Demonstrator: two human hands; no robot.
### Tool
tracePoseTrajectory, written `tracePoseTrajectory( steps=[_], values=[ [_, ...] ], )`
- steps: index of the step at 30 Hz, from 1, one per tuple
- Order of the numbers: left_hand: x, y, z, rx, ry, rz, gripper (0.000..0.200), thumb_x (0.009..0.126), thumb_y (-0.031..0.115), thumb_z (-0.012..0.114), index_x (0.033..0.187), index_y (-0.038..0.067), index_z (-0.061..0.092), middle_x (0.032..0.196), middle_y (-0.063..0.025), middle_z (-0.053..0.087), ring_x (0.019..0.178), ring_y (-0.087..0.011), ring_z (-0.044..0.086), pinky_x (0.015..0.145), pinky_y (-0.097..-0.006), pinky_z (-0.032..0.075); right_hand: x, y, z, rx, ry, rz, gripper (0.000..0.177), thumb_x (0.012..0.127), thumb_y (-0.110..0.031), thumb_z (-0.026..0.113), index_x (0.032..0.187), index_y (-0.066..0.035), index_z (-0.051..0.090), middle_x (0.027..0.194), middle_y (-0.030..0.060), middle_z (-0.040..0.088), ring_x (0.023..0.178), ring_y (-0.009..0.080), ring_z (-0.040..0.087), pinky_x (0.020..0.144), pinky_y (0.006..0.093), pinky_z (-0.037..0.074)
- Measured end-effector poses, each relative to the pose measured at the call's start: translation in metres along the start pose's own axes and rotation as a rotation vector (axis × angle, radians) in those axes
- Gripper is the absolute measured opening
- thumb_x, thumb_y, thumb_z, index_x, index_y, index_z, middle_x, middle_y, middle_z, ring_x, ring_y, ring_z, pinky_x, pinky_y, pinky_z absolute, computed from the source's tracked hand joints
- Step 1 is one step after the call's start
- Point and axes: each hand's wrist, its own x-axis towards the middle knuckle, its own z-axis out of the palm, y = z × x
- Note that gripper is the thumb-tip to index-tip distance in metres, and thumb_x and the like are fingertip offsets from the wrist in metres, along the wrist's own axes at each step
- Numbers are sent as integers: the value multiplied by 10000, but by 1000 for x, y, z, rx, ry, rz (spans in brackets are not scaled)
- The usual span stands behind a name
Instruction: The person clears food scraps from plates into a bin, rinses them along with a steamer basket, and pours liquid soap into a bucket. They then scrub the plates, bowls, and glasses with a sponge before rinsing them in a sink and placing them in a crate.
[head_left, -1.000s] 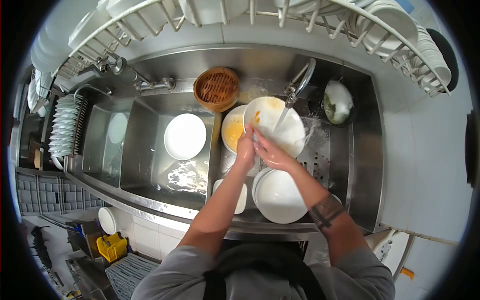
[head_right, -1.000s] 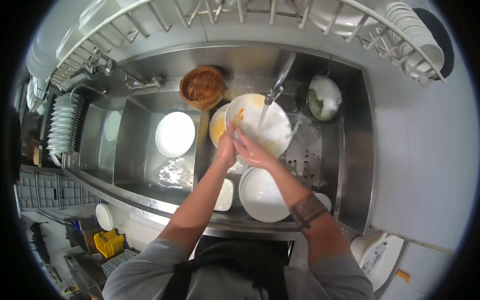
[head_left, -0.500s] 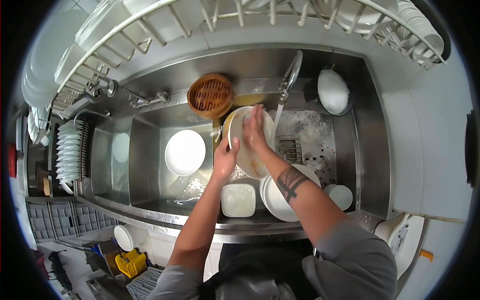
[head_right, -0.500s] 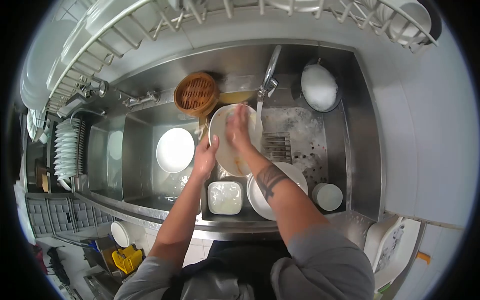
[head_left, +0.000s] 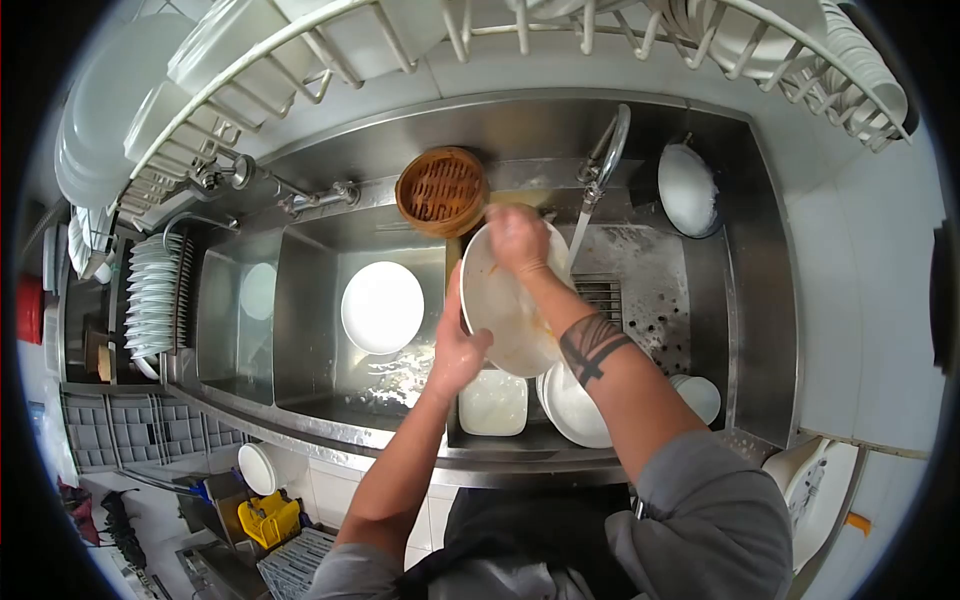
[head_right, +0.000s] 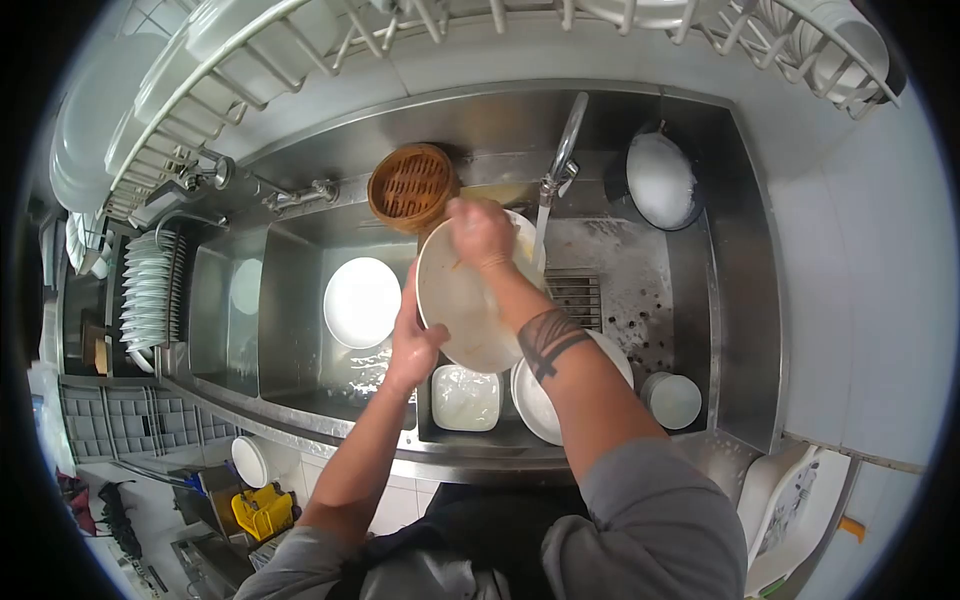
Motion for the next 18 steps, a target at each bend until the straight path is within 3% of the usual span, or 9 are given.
tracePoseTrajectory(
  steps=[3, 5, 7, 9, 10, 11, 14, 17, 18],
  values=[
    [9, 4, -13, 17, 16, 72, 972, 700, -107, 533, 1634, 40, 309, 1527, -150, 497, 1431, -279, 470, 1194, -351, 347, -10, 4, -3, 24, -112, 92, 375, 1003, -355, 587, 802, -66, 715, 909, 186, 732, 880, 407, 695, 809, 512, 557],
    [31, -11, -42, -630, -194, -652, 974, 704, -123, 528, 1636, 37, 293, 1603, -176, 427, 1518, -293, 376, 1242, -357, 268, -23, -26, -18, 81, -288, -197, 366, 1005, -358, 578, 839, -71, 734, 945, 188, 740, 909, 403, 701, 822, 502, 561],
    [27, -28, -36, -404, -220, -579, 949, 695, -109, 526, 1613, 29, 328, 1565, -182, 463, 1482, -308, 425, 1226, -363, 315, -21, -28, -20, 130, -434, -478, 363, 1007, -361, 569, 876, -77, 753, 981, 190, 749, 939, 398, 706, 834, 492, 565],
    [5, -5, -2, 305, 50, 152, 911, 684, -79, 515, 1577, 23, 374, 1436, -154, 553, 1328, -307, 554, 1134, -368, 433, -6, 10, -8, -59, -94, 82, 388, 994, -401, 566, 879, -85, 760, 972, 188, 750, 929, 400, 712, 834, 494, 570],
    [3, -4, 7, 266, 92, 231, 904, 672, -66, 508, 1563, 34, 394, 1347, -131, 584, 1228, -285, 601, 1054, -368, 492, 3, 20, -16, -176, -165, 306, 397, 978, -430, 575, 882, -91, 758, 926, 184, 742, 888, 404, 714, 815, 515, 570],
    [7, -4, 4, 261, 79, 231, 904, 672, -66, 508, 1563, 34, 394, 1347, -131, 584, 1228, -285, 601, 1054, -368, 492, -2, 22, -14, -185, -157, 314, 397, 978, -430, 575, 882, -91, 758, 926, 184, 742, 888, 404, 714, 815, 515, 570],
    [40, -10, -31, -619, -356, -534, 942, 662, -93, 510, 1585, 49, 381, 1273, -122, 626, 1134, -251, 626, 989, -342, 518, -34, -9, -4, 13, -302, -83, 309, 961, -361, 592, 860, -112, 744, 880, 162, 731, 816, 407, 697, 769, 519, 570],
    [24, -16, -15, -243, -140, -370, 922, 677, -94, 504, 1582, 41, 391, 1236, -114, 643, 1072, -221, 630, 936, -328, 530, -27, -8, -7, 292, -210, -539, 206, 925, -301, 640, 835, -148, 744, 880, 133, 724, 812, 394, 669, 765, 494, 562],
    [19, -21, -8, -221, -111, -254, 919, 700, -101, 507, 1599, 45, 383, 1343, -127, 626, 1195, -217, 608, 1018, -324, 493, -18, -1, -17, 45, -201, -370, 168, 910, -260, 665, 810, -146, 739, 902, 109, 724, 886, 362, 650, 855, 473, 536]
  ],
)
